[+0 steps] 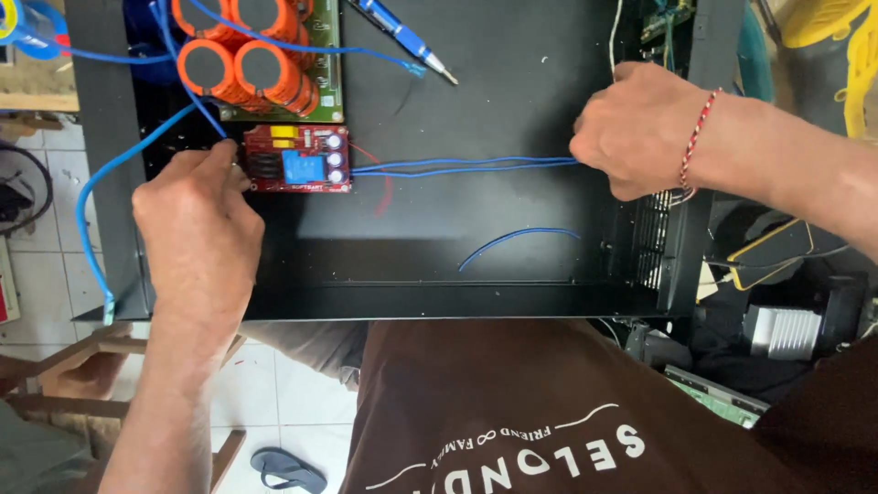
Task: The person is working on an electronic circuit board, connecting blue wires to a small red module. They use pliers to strip the insulation from the wire ends and then insert the exposed wires into the module's terminals.
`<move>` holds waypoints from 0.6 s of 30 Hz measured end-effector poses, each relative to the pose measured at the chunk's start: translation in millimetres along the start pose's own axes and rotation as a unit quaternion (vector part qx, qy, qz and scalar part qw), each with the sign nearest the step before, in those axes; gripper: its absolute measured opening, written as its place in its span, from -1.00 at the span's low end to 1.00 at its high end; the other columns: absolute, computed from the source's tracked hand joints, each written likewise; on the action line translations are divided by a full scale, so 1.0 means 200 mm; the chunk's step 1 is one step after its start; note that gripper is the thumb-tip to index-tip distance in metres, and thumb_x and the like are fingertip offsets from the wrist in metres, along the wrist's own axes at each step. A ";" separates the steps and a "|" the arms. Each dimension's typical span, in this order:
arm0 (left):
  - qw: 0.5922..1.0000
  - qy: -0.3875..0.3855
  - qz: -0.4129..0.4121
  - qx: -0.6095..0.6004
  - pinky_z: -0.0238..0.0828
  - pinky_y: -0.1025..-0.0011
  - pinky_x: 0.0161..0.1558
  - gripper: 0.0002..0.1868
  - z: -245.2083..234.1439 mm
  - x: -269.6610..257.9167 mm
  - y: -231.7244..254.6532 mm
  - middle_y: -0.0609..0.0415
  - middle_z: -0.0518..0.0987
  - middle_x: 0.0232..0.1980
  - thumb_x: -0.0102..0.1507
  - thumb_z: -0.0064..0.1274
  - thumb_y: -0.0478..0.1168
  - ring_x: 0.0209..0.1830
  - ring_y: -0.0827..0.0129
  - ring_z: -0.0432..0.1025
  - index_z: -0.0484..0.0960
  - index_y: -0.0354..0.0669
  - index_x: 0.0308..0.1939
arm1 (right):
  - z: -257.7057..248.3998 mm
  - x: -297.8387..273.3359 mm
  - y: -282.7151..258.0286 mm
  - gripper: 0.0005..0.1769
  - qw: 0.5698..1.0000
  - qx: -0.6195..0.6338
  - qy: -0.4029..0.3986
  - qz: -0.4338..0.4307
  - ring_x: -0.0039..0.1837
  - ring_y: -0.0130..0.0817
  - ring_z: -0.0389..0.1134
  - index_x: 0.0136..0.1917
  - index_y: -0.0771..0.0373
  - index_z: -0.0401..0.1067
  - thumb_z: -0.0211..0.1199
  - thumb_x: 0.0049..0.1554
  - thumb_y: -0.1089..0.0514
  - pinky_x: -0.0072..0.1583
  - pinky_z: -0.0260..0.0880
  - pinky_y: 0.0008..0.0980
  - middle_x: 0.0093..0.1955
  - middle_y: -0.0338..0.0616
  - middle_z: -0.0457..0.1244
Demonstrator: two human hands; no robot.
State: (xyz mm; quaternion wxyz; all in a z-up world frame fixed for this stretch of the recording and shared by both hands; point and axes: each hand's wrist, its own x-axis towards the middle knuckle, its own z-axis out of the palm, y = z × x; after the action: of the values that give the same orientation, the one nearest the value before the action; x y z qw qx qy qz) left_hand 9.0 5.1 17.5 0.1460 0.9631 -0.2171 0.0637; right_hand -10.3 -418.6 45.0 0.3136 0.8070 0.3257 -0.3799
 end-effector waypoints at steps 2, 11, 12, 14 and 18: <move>1.000 -0.004 -0.008 0.019 0.19 0.16 -0.43 -0.84 0.01 0.00 0.01 0.00 0.45 -0.39 0.27 0.01 -0.54 -0.46 0.00 0.36 0.49 -0.21 -0.29 | 0.02 -0.02 0.00 -0.94 1.000 -0.010 0.007 0.002 -0.10 -0.38 0.39 -0.35 -0.11 0.48 0.22 -0.16 -0.02 0.08 0.23 -0.30 -0.22 -0.53 0.37; 0.994 -0.021 -0.065 0.087 0.27 -0.13 -0.55 -0.59 -0.03 0.04 0.09 -0.07 0.55 -0.55 0.14 -0.04 -0.42 -0.55 -0.35 0.41 0.55 -0.01 0.05 | 0.02 -0.06 -0.07 -0.87 0.996 -0.067 -0.026 0.054 0.17 -0.61 0.38 -0.16 -0.36 0.48 0.16 0.00 -0.19 0.16 0.25 -0.31 -0.06 -0.79 0.33; 0.994 -0.019 -0.073 0.074 0.29 -0.19 -0.52 -0.55 -0.03 0.05 0.07 -0.14 0.58 -0.55 0.11 -0.01 -0.42 -0.54 -0.39 0.45 0.51 -0.03 0.08 | 0.01 -0.05 -0.07 -0.86 0.994 -0.076 -0.040 0.074 0.19 -0.66 0.38 -0.15 -0.38 0.47 0.10 0.03 -0.15 0.20 0.26 -0.34 -0.04 -0.83 0.32; 0.994 -0.023 -0.094 0.051 0.29 -0.22 -0.48 -0.44 -0.02 0.04 0.06 -0.22 0.57 -0.52 0.03 -0.05 -0.47 -0.52 -0.42 0.43 0.46 -0.13 0.13 | 0.07 0.02 -0.11 -0.84 0.991 -0.090 -0.048 0.092 0.25 -0.71 0.36 -0.12 -0.44 0.47 0.16 0.00 -0.25 0.26 0.27 -0.37 0.00 -0.88 0.31; 0.994 0.009 -0.098 -0.045 0.35 -0.25 -0.36 -0.58 0.07 0.02 0.01 -0.04 0.76 -0.10 -0.05 -0.17 -0.59 -0.32 -0.44 0.49 0.39 -0.31 -0.11 | 0.45 0.16 -0.11 -0.87 0.986 -0.122 0.050 0.107 0.11 -0.55 0.35 -0.36 -0.32 0.41 0.18 -0.15 -0.26 0.08 0.32 -0.44 -0.13 -0.67 0.22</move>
State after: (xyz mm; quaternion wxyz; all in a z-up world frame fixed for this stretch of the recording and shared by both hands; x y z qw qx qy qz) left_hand 12.4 -2.2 5.3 0.1965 0.9715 -0.1236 0.0475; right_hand -48.0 -465.1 -32.5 0.4313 0.8111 0.2968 -0.2608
